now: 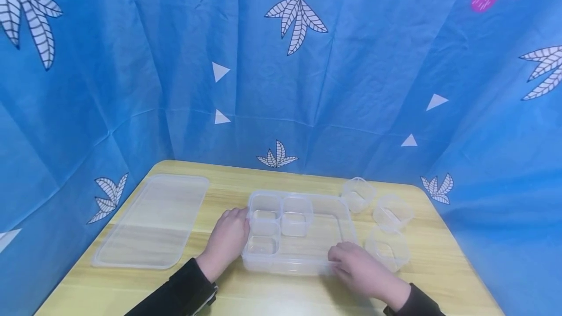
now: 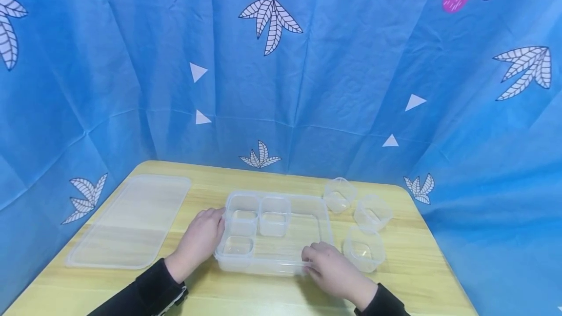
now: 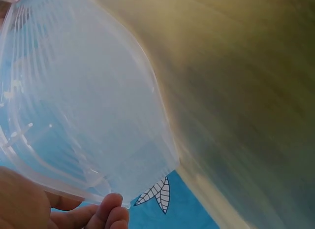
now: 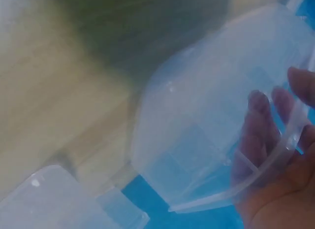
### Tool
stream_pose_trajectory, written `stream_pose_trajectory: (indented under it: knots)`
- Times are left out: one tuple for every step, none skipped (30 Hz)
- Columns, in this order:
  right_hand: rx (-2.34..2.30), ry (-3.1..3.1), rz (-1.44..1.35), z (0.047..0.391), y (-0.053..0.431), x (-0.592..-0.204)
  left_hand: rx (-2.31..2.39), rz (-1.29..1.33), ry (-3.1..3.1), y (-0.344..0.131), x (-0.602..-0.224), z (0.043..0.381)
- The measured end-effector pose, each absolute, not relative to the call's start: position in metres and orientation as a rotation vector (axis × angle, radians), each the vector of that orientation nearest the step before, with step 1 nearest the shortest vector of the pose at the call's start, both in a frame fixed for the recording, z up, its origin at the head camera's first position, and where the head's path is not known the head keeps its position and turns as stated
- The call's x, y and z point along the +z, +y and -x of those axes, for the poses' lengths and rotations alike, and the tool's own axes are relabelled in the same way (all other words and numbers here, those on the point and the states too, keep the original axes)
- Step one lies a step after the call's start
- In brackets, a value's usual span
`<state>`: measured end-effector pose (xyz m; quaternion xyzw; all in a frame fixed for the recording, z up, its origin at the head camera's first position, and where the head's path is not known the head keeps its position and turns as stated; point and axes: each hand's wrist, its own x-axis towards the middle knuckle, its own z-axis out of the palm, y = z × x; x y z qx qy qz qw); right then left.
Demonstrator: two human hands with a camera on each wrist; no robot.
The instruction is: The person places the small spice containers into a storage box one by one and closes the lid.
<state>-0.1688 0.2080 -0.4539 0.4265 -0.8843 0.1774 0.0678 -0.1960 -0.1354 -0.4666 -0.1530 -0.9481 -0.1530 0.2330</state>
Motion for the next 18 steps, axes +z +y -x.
stream_pose_trajectory:
  knots:
    - [0.573,-2.689,-1.280,0.169,0.208,-0.451,-0.420,0.420,-2.601,-0.135,-0.466,0.196]
    - [0.613,-2.708,-1.273,0.169,0.209,-0.448,-0.418,0.419,-2.597,-0.135,-0.466,0.196]
    - [0.644,-2.719,-1.263,0.170,0.209,-0.445,-0.415,0.421,-2.592,-0.135,-0.465,0.195]
    - [0.670,-2.728,-1.251,0.170,0.210,-0.442,-0.410,0.423,-2.588,-0.134,-0.465,0.195]
    - [0.692,-2.731,-1.237,0.170,0.211,-0.439,-0.397,0.426,-2.584,-0.134,-0.465,0.195]
    - [0.703,-2.727,-1.221,0.171,0.211,-0.435,-0.385,0.429,-2.577,-0.134,-0.464,0.195]
    - [0.709,-2.721,-1.205,0.171,0.213,-0.431,-0.364,0.433,-2.572,-0.134,-0.464,0.195]
    - [0.712,-2.709,-1.189,0.171,0.215,-0.427,-0.341,0.437,-2.567,-0.133,-0.465,0.195]
    - [0.706,-2.696,-1.174,0.172,0.216,-0.424,-0.321,0.441,-2.562,-0.133,-0.465,0.194]
    - [0.703,-2.689,-1.160,0.172,0.219,-0.421,-0.298,0.447,-2.556,-0.133,-0.465,0.194]
    - [0.692,-2.677,-1.147,0.172,0.221,-0.418,-0.278,0.451,-2.551,-0.133,-0.465,0.194]
    - [0.681,-2.665,-1.138,0.173,0.223,-0.416,-0.262,0.455,-2.544,-0.133,-0.465,0.194]
    - [0.672,-2.658,-1.134,0.174,0.225,-0.414,-0.246,0.459,-2.537,-0.133,-0.465,0.193]
    - [0.661,-2.653,-1.131,0.175,0.227,-0.413,-0.241,0.460,-2.530,-0.133,-0.465,0.193]
    - [0.653,-2.654,-1.127,0.176,0.228,-0.412,-0.239,0.460,-2.523,-0.133,-0.465,0.193]
    - [0.645,-2.660,-1.121,0.176,0.230,-0.412,-0.238,0.459,-2.516,-0.133,-0.465,0.192]
    - [0.637,-2.666,-1.118,0.177,0.232,-0.412,-0.242,0.456,-2.512,-0.132,-0.465,0.192]
    - [0.626,-2.674,-1.112,0.178,0.234,-0.413,-0.247,0.455,-2.508,-0.132,-0.465,0.192]
